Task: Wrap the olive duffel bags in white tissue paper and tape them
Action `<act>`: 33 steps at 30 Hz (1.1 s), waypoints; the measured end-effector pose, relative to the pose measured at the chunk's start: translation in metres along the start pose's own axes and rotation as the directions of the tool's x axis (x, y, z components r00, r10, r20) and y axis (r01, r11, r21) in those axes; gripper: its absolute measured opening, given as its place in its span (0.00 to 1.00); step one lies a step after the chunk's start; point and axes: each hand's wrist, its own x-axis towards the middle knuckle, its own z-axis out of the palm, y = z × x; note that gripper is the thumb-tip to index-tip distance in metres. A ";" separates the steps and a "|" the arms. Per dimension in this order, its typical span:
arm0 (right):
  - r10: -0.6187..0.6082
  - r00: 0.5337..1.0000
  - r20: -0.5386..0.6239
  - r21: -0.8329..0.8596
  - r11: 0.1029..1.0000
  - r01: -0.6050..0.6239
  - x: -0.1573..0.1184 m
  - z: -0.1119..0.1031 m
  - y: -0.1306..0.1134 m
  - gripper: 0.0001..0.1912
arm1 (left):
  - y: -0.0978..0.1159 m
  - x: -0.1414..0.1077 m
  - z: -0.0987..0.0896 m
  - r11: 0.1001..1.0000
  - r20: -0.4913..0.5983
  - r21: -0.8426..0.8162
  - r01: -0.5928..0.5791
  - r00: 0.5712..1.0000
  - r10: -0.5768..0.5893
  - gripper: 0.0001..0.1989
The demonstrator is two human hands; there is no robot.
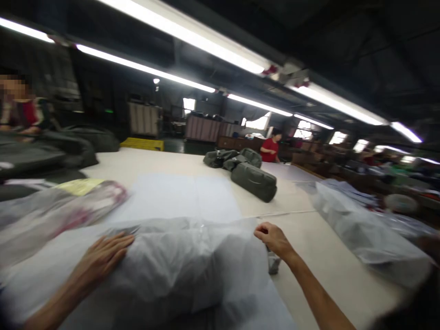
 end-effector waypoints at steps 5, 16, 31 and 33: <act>-0.415 0.844 0.338 0.052 0.904 0.424 -0.012 0.029 -0.155 0.08 | -0.007 -0.015 -0.009 0.971 0.263 -0.158 0.181 0.955 -0.135 0.19; -0.434 0.393 0.811 -0.087 0.573 0.815 0.007 0.173 -0.343 0.07 | -0.010 -0.015 -0.006 0.925 0.224 -0.327 0.192 0.967 -0.121 0.16; -0.500 0.111 0.859 -0.027 0.173 0.984 0.048 0.224 -0.349 0.20 | -0.005 -0.020 0.006 0.929 0.031 -0.344 0.138 0.990 -0.135 0.13; -0.530 0.025 0.847 -0.004 0.040 0.999 0.057 0.224 -0.346 0.20 | -0.005 -0.021 0.008 0.931 0.015 -0.340 0.135 0.990 -0.138 0.13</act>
